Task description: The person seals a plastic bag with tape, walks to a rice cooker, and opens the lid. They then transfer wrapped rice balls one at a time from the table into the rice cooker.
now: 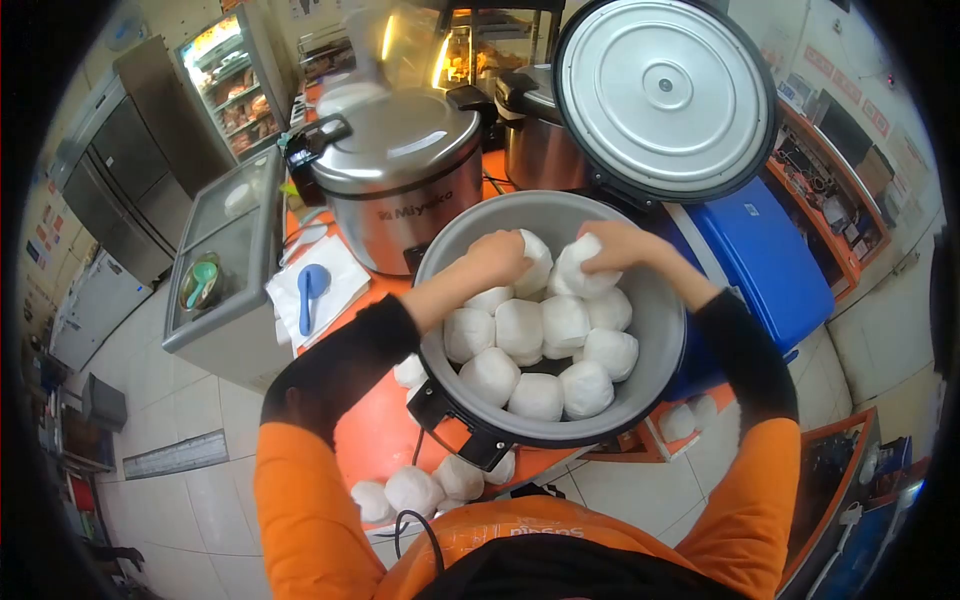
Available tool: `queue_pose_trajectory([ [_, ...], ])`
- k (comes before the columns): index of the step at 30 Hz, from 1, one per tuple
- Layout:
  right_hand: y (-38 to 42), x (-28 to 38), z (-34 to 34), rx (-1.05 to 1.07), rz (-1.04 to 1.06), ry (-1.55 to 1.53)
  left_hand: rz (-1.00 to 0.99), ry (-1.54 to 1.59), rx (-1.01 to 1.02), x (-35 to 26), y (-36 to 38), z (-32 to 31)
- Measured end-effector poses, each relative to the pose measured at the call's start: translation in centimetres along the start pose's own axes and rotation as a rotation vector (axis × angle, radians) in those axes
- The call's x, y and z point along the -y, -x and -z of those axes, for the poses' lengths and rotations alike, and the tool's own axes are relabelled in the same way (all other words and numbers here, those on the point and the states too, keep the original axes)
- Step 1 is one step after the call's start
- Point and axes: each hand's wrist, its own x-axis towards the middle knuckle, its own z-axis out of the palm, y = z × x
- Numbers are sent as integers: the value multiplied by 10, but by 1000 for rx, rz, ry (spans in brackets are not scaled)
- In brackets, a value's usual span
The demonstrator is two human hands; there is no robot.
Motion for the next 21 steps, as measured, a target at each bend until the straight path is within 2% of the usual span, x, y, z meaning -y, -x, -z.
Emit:
queue_pose_trajectory([
  [2, -31, -12, -15, 12, 80, 357, 22, -71, -57, 3, -24, -21],
  [5, -42, -6, -33, -143, 41, 391, 43, -155, -81, 2, -45, -34],
  [6, -33, 0, -36, -304, 72, 448, 50, -176, -77, 1, -46, -34],
  [9, -38, -7, -46, -343, 63, 503, -16, -211, -67, -1, -43, -40],
  [12, -31, -16, -46, -226, 233, 468, -20, -183, -110, 1, -45, -48],
  [15, -22, -12, -47, -256, 116, 495, -85, -119, -152, 3, -44, -46],
  [18, -8, -5, -44, -229, -16, 389, -33, -66, -208, 1, -48, -51],
  [21, -25, -18, -53, -234, -28, 308, -34, -30, -293, 0, -49, -52],
])
